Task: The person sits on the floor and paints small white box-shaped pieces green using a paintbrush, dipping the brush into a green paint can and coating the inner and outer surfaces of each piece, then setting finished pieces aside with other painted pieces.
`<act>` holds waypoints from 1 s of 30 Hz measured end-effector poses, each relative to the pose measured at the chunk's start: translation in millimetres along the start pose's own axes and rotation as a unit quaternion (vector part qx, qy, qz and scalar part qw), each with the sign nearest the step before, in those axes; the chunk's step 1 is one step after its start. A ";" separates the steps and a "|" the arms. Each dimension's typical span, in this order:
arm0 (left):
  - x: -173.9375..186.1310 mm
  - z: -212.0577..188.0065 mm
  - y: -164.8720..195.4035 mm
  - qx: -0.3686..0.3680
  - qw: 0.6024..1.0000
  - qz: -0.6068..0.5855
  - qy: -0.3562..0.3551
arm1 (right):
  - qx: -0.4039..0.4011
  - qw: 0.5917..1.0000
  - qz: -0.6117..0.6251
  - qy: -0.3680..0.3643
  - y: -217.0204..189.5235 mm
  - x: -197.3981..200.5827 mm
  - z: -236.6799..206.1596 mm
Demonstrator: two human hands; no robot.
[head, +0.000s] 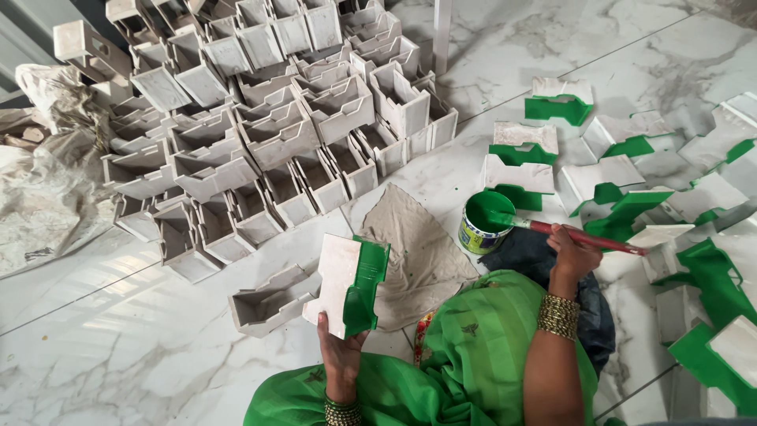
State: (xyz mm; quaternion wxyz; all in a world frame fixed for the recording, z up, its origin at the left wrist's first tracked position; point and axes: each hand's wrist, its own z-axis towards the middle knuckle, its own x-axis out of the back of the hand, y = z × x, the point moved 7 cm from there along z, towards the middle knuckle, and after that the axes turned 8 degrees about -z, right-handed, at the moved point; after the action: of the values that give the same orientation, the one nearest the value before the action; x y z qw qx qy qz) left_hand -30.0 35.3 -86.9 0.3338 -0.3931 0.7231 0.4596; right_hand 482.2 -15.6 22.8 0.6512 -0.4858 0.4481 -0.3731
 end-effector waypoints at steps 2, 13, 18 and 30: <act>-2.4 0.2 -0.4 -0.003 1.000 0.002 -0.011 | -0.022 1.000 0.003 0.001 2.5 -3.9 -0.8; -17.5 1.2 -2.5 0.004 0.998 -0.036 -0.046 | 0.075 0.997 0.017 -0.027 -10.2 -12.9 -7.9; -27.6 3.5 -5.1 -0.016 0.995 -0.073 -0.072 | 0.192 0.975 0.033 -0.103 -52.0 -34.8 -41.8; -46.7 -4.0 1.5 -0.121 0.969 -0.190 -0.102 | 0.440 0.842 -0.035 -0.311 -165.7 -93.9 -253.5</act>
State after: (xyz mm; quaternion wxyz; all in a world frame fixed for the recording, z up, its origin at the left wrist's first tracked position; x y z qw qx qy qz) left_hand -9.9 44.2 -45.4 0.4368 -0.5120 0.5362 0.5094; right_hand 203.9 -46.1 171.8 0.8880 -0.2543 -0.0068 -0.3830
